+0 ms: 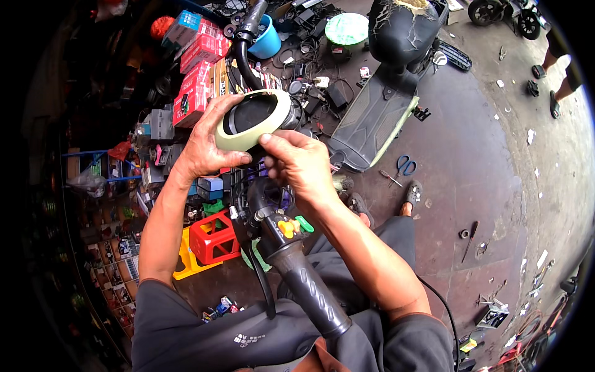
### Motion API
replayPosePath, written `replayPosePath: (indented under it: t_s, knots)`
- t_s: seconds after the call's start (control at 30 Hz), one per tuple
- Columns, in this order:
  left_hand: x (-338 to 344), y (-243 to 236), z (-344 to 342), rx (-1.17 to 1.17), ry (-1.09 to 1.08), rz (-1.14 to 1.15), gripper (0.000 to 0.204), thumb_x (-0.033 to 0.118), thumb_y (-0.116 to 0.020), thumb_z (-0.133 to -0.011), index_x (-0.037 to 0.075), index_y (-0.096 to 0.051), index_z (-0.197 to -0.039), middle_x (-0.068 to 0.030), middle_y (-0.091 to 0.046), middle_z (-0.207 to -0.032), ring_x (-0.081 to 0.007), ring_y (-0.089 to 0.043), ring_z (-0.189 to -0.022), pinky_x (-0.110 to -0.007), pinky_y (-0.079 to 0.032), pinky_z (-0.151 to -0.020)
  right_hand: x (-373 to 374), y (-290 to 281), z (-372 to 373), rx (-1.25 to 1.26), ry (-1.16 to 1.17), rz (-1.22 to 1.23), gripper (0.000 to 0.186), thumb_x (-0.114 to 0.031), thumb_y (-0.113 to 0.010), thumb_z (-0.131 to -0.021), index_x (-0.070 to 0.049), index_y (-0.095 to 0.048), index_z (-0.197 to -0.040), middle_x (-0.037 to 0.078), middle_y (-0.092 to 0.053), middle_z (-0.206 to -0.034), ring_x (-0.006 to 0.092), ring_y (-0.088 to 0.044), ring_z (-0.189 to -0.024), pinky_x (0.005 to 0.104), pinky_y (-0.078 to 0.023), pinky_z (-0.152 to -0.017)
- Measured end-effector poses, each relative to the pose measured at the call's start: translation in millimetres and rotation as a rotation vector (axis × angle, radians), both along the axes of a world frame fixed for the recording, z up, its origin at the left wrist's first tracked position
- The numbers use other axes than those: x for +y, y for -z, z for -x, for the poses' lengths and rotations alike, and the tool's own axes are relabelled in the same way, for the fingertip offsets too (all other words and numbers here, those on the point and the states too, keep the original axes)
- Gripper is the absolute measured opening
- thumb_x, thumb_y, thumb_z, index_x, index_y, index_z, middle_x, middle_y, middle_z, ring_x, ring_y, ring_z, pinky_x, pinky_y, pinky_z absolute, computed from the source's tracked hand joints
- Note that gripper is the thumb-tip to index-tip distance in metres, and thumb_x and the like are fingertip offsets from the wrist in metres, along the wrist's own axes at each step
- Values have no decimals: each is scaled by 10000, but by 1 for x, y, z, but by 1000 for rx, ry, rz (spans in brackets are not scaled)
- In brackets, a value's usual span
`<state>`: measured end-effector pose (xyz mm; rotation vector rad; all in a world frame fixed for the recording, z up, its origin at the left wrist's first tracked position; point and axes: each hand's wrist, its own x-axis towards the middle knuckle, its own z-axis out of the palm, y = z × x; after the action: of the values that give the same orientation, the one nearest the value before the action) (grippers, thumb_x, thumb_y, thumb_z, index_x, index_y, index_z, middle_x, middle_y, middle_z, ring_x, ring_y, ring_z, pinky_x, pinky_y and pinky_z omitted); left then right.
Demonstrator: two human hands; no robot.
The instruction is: The person assembles the headlight and instrument cluster housing of a motorcycle by hand, fitting the internal components and wires into the casing and then snapping the lens cover into place.
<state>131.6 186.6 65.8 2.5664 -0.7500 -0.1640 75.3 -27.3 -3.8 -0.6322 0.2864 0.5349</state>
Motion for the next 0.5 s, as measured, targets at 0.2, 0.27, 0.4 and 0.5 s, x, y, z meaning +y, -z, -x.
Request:
replayPosePath:
  t_s: [0.2, 0.27, 0.4, 0.5]
  knots:
    - [1, -8, 6, 28, -36, -48, 1059, 458, -919, -569, 3, -461, -1409, -189, -466, -1379, -323, -455, -1311, -413, -339, -1127, -25, 27, 10, 82, 118, 47, 284, -263, -718, -909, -21, -661, -1046, -9, -636, -724, 57, -567, -581, 190, -424, -521]
    - [-4, -8, 5, 49, -48, -44, 1073, 467, -918, -564, 1, -456, -1413, -194, -466, -1377, -327, -458, -1310, -412, -342, -1125, -25, 37, 12, 62, 51, 118, 267, -277, -704, -921, -27, -670, -1008, 4, -648, -743, 62, -569, -594, 193, -429, -538]
    - [-9, -5, 4, -1, -43, -87, 1053, 453, -904, -562, 35, -458, -1418, -190, -495, -1344, -363, -500, -1270, -435, -393, -1085, -14, 37, 13, 5, -57, 85, 270, -271, -705, -924, -10, -691, -992, 28, -653, -760, 45, -534, -589, 186, -423, -537]
    - [-9, -5, 4, -1, -43, -84, 1047, 447, -909, -559, 32, -464, -1412, -190, -497, -1339, -362, -501, -1269, -436, -392, -1087, -8, 30, 11, -37, -63, 99, 290, -283, -708, -920, -2, -693, -986, 36, -657, -751, 53, -528, -590, 193, -418, -552]
